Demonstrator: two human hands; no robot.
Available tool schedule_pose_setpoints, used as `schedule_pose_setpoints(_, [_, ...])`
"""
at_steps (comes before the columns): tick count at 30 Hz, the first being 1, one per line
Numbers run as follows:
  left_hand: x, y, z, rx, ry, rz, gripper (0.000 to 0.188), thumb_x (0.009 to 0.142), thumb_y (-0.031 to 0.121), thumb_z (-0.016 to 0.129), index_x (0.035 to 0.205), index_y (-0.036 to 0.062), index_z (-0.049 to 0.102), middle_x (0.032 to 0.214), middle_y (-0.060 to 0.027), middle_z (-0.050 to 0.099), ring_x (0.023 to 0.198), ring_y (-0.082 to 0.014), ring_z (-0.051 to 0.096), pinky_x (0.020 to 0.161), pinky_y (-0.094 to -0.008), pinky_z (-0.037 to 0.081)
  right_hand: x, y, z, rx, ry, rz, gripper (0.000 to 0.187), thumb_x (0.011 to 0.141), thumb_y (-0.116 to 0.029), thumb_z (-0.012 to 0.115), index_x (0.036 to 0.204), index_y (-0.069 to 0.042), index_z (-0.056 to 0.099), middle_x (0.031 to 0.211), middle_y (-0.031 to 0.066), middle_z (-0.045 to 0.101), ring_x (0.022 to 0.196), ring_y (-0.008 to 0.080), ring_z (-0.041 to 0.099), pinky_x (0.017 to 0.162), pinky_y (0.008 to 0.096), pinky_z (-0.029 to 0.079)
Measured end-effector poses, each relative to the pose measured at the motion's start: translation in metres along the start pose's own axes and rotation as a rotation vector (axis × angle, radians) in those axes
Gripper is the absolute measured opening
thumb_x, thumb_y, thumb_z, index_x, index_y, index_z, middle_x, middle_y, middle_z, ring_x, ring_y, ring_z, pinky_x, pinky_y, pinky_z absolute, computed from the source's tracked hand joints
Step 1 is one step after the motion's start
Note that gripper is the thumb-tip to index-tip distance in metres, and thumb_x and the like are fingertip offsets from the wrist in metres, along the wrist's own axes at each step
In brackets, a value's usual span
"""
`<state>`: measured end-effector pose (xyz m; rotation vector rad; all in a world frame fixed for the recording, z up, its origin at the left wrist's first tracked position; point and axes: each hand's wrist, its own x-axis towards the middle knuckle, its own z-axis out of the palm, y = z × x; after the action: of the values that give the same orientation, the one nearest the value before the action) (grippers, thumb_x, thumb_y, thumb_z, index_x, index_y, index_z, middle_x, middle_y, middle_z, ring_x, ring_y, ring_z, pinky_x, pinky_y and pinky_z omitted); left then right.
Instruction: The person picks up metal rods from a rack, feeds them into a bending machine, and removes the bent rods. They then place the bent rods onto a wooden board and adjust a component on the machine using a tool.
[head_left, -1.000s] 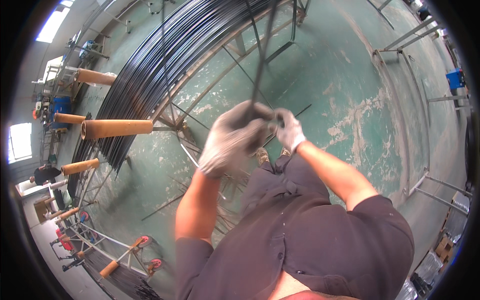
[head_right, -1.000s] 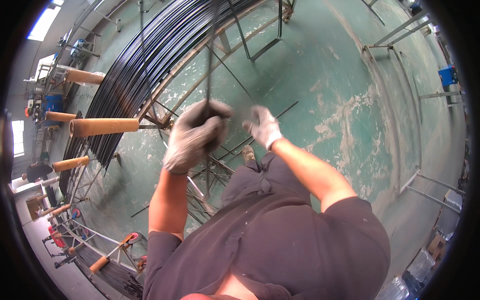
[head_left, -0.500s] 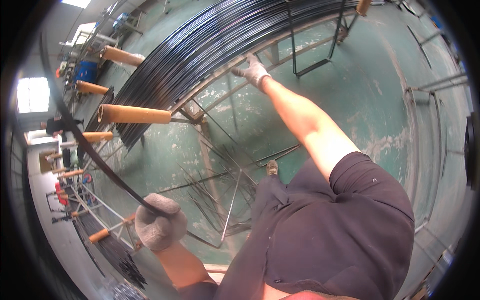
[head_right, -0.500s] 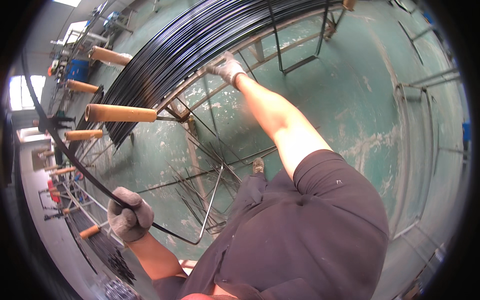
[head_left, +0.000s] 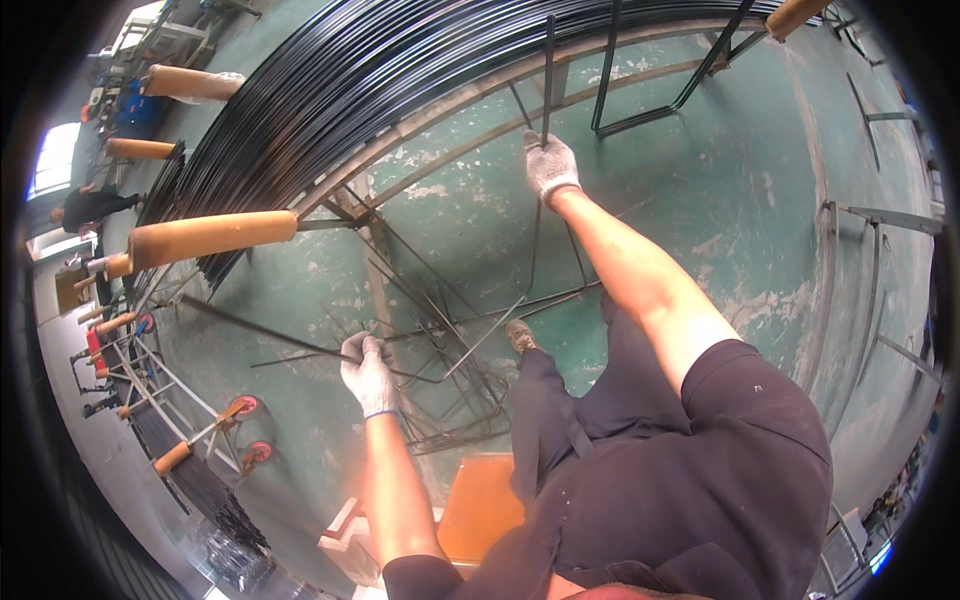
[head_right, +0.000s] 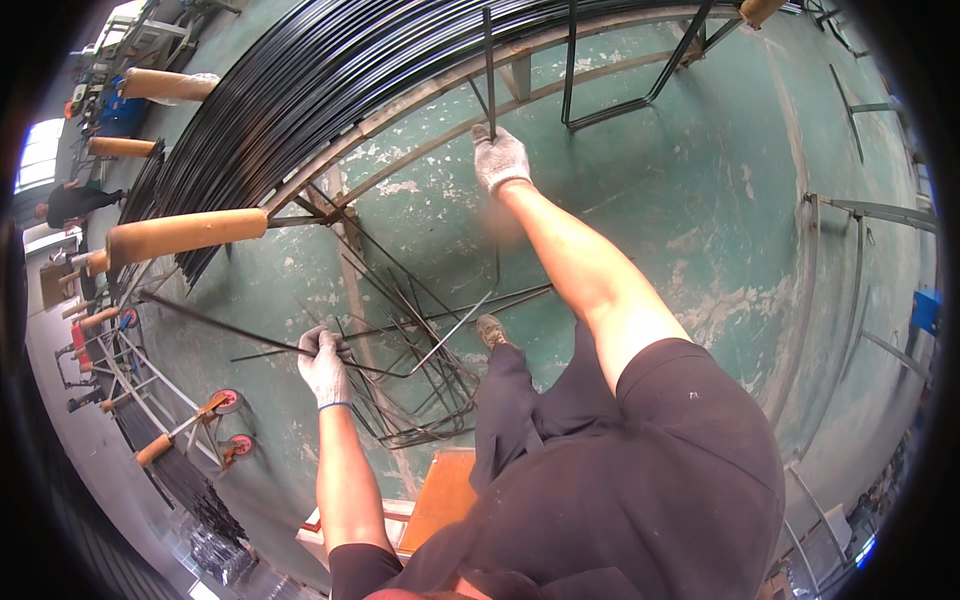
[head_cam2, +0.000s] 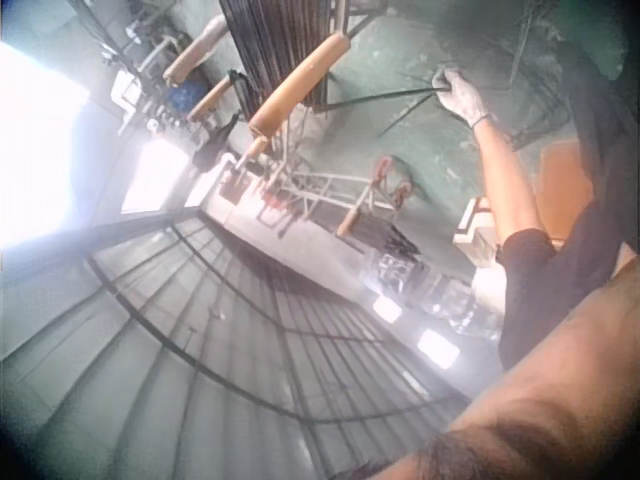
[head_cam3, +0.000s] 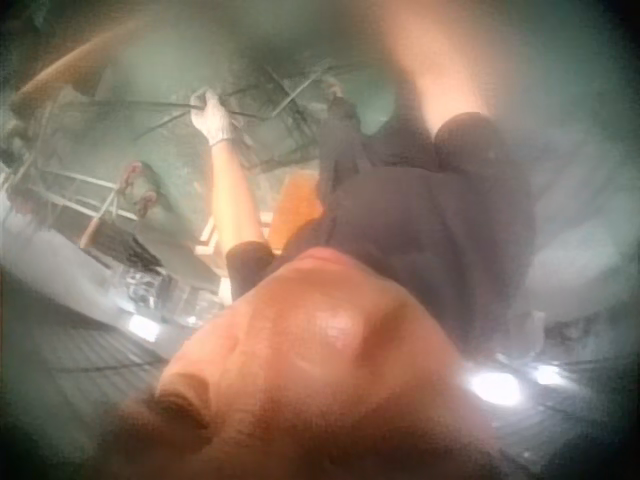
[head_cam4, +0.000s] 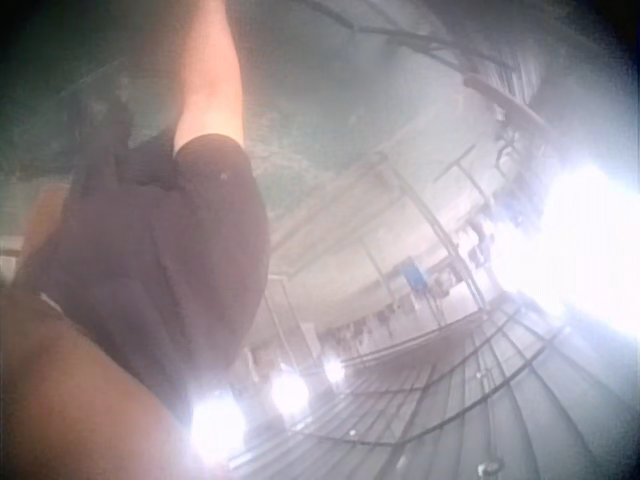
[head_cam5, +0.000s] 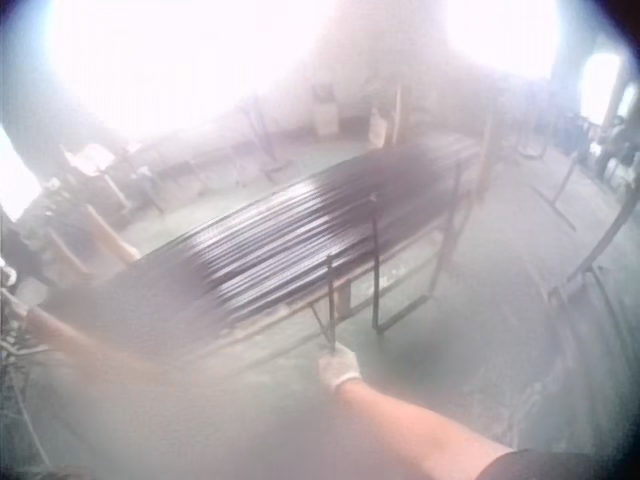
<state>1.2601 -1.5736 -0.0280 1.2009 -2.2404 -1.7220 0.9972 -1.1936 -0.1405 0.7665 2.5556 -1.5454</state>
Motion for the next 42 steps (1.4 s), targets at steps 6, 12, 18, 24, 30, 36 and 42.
schedule_pose_setpoints(6, [0.077, -0.049, 0.066, -0.005, 0.024, -0.055, 0.012, 0.108, 0.007, 0.062, 0.118, 0.0012, 0.066, 0.095, -0.0095, 0.073, 0.074, -0.0167, 0.07, 0.067, -0.0313, 0.06, 0.056, 0.082, 0.052, -0.28, 0.05, 0.109, 0.05, 0.107, -0.039, 0.064, 0.146, -0.008, 0.066, 0.133, 0.0265, 0.074, 0.129, 0.0434, 0.07, 0.11, 0.0482, 0.053])
schedule_pose_setpoints(12, [0.126, -0.078, 0.105, 0.122, 0.025, -0.06, 0.013, 0.108, 0.011, 0.066, 0.113, -0.0004, 0.068, 0.092, -0.0102, 0.073, 0.076, -0.0195, 0.072, 0.071, -0.0356, 0.064, 0.135, 0.141, 0.12, -0.173, 0.027, -0.022, 0.053, 0.104, -0.04, 0.068, 0.149, -0.011, 0.066, 0.13, 0.0269, 0.075, 0.125, 0.0395, 0.073, 0.109, 0.0483, 0.055])
schedule_pose_setpoints(18, [0.097, -0.08, 0.106, 0.015, 0.201, -0.044, 0.014, 0.104, 0.011, 0.066, 0.112, -0.0017, 0.067, 0.096, -0.0133, 0.073, 0.076, -0.0207, 0.07, 0.069, -0.0357, 0.06, 0.071, 0.108, 0.052, 0.139, -0.135, -0.103, 0.026, 0.102, -0.034, 0.074, 0.103, -0.009, 0.08, 0.09, 0.0235, 0.074, 0.089, 0.0458, 0.073, 0.082, 0.0463, 0.059])
schedule_pose_setpoints(24, [0.062, -0.043, 0.086, 0.024, 0.283, -0.201, 0.025, 0.103, 0.007, 0.072, 0.126, -0.0016, 0.067, 0.109, -0.014, 0.072, 0.091, -0.026, 0.073, 0.078, -0.0431, 0.065, 0.001, 0.06, -0.112, 0.261, -0.315, -0.352, 0.013, 0.095, -0.002, 0.066, 0.098, -0.009, 0.077, 0.082, 0.0191, 0.074, 0.077, 0.0324, 0.077, 0.072, 0.0407, 0.058])
schedule_pose_setpoints(30, [0.011, 0.041, 0.207, -0.017, 0.214, -0.388, 0.034, 0.104, 0.017, 0.076, 0.133, 0.0028, 0.067, 0.124, -0.0119, 0.072, 0.11, -0.0277, 0.071, 0.088, -0.0459, 0.061, 0.045, 0.016, -0.273, 0.21, -0.357, -0.342, 0.021, 0.092, 0.003, 0.062, 0.1, -0.008, 0.078, 0.09, 0.0144, 0.08, 0.083, 0.0287, 0.078, 0.079, 0.0392, 0.061])
schedule_pose_setpoints(36, [0.006, 0.145, 0.336, -0.03, -0.018, -0.251, 0.059, 0.106, 0.026, 0.075, 0.157, 0.0126, 0.048, 0.153, -0.0094, 0.06, 0.14, -0.0324, 0.059, 0.11, -0.0544, 0.049, 0.124, 0.011, -0.373, 0.146, -0.282, -0.483, 0.014, 0.097, -0.005, 0.066, 0.102, -0.009, 0.078, 0.087, 0.0163, 0.077, 0.081, 0.0291, 0.076, 0.077, 0.0411, 0.059])
schedule_pose_setpoints(42, [0.046, 0.192, 0.438, -0.078, -0.252, -0.128, 0.072, 0.105, 0.016, 0.073, 0.169, 0.0115, 0.041, 0.162, -0.0111, 0.054, 0.142, -0.0295, 0.056, 0.11, -0.0495, 0.05, 0.196, -0.013, -0.447, -0.147, -0.296, -0.581, 0.017, 0.095, -0.005, 0.066, 0.106, -0.011, 0.078, 0.095, 0.0168, 0.079, 0.092, 0.0392, 0.078, 0.079, 0.0465, 0.061])
